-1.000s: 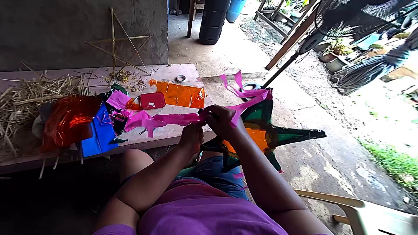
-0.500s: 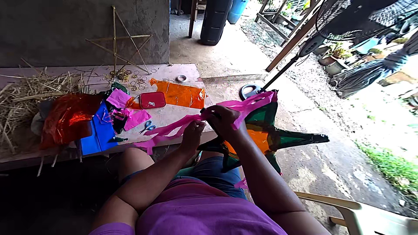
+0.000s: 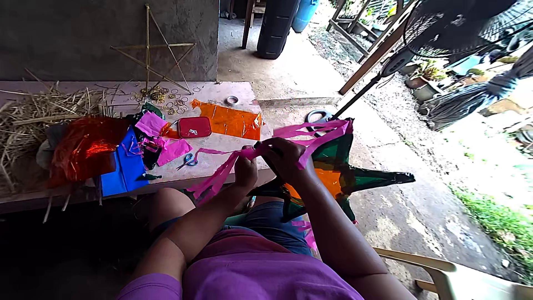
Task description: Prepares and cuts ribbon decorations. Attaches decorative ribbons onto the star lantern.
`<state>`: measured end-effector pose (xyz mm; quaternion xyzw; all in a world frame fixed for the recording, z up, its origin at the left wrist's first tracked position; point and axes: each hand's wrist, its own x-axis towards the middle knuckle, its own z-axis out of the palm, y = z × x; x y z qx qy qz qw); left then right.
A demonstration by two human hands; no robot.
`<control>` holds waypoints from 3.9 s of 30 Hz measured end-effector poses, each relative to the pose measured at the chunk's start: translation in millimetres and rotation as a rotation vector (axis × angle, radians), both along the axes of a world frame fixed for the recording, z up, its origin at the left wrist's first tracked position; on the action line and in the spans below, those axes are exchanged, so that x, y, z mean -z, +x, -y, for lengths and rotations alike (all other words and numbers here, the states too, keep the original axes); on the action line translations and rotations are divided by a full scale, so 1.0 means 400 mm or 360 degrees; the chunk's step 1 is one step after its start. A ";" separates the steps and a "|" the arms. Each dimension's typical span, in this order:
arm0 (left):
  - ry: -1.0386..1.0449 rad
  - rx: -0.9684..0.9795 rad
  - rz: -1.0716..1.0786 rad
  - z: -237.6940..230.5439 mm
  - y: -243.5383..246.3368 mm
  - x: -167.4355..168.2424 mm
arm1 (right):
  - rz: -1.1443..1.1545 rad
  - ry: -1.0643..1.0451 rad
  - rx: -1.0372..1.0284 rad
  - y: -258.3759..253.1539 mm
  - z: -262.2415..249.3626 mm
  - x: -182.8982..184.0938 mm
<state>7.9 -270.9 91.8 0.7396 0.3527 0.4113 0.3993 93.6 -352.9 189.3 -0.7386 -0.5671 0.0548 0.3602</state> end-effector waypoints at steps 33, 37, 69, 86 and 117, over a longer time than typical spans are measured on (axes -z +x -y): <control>0.0376 0.0581 0.0426 -0.074 -0.064 -0.076 | -0.0308 -0.0078 -0.0315 -0.009 0.047 -0.029; -0.0024 0.0633 0.0306 -0.081 -0.077 -0.049 | -0.0199 -0.0148 -0.0290 -0.010 0.042 -0.037; 0.0308 0.0552 -0.0261 -0.123 -0.167 -0.235 | -0.0152 -0.0111 -0.0090 -0.034 0.004 -0.039; -0.0924 0.0844 -0.0531 -0.186 -0.095 -0.299 | -0.0133 -0.0275 -0.0179 -0.070 0.007 -0.041; -0.0326 0.0467 0.0046 -0.153 -0.098 -0.368 | -0.0100 -0.0263 -0.0104 -0.052 -0.007 -0.026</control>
